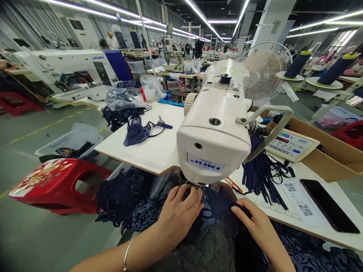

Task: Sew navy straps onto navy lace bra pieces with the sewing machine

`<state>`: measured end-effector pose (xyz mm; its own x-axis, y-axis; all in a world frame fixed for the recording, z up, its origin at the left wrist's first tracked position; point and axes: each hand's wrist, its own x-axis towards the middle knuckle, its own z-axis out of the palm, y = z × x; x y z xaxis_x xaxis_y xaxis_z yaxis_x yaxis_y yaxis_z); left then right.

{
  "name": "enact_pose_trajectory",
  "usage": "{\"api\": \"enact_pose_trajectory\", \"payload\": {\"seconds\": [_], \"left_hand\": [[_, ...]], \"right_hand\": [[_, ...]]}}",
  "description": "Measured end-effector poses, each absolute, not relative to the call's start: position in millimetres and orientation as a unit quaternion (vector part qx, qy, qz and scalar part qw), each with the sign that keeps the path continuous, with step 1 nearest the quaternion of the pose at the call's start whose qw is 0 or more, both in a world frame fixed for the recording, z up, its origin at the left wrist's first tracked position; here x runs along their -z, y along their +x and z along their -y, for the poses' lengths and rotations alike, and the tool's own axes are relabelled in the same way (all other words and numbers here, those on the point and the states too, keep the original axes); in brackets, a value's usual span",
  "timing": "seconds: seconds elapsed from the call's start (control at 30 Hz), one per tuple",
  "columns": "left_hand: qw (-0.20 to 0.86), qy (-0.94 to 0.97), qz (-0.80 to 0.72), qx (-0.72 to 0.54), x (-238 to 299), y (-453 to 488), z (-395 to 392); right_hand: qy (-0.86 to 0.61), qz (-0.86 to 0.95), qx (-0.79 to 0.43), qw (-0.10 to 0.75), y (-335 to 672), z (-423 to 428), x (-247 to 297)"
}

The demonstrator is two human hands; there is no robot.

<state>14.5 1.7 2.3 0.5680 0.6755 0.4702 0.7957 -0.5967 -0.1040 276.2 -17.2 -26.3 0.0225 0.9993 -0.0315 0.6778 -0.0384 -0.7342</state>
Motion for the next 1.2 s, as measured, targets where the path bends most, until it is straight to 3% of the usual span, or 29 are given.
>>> {"api": "enact_pose_trajectory", "payload": {"seconds": [0.33,0.57,0.7,0.9,1.07,1.2], "left_hand": [[0.124,-0.874,0.425,0.203,-2.9,22.5,10.5],[0.076,-0.892,0.422,0.145,-8.5,10.3,12.8],[0.100,-0.875,0.428,0.202,2.1,-10.2,8.6],[0.137,-0.831,0.482,0.243,20.3,-45.8,-5.3],[0.175,-0.788,0.549,0.216,35.4,-58.2,-23.7],[0.201,-0.825,0.451,0.277,43.2,-50.1,-27.5]], "right_hand": [[-0.650,0.604,-0.372,0.271,308.2,35.2,24.7],[-0.662,0.479,-0.525,0.237,302.6,40.8,22.1],[-0.621,0.458,-0.560,0.301,275.8,35.7,11.7],[-0.569,0.502,-0.441,0.478,219.2,11.2,13.5],[-0.586,0.550,-0.370,0.466,180.4,-7.4,17.0],[-0.592,0.571,-0.351,0.447,171.6,-15.0,17.9]]}}
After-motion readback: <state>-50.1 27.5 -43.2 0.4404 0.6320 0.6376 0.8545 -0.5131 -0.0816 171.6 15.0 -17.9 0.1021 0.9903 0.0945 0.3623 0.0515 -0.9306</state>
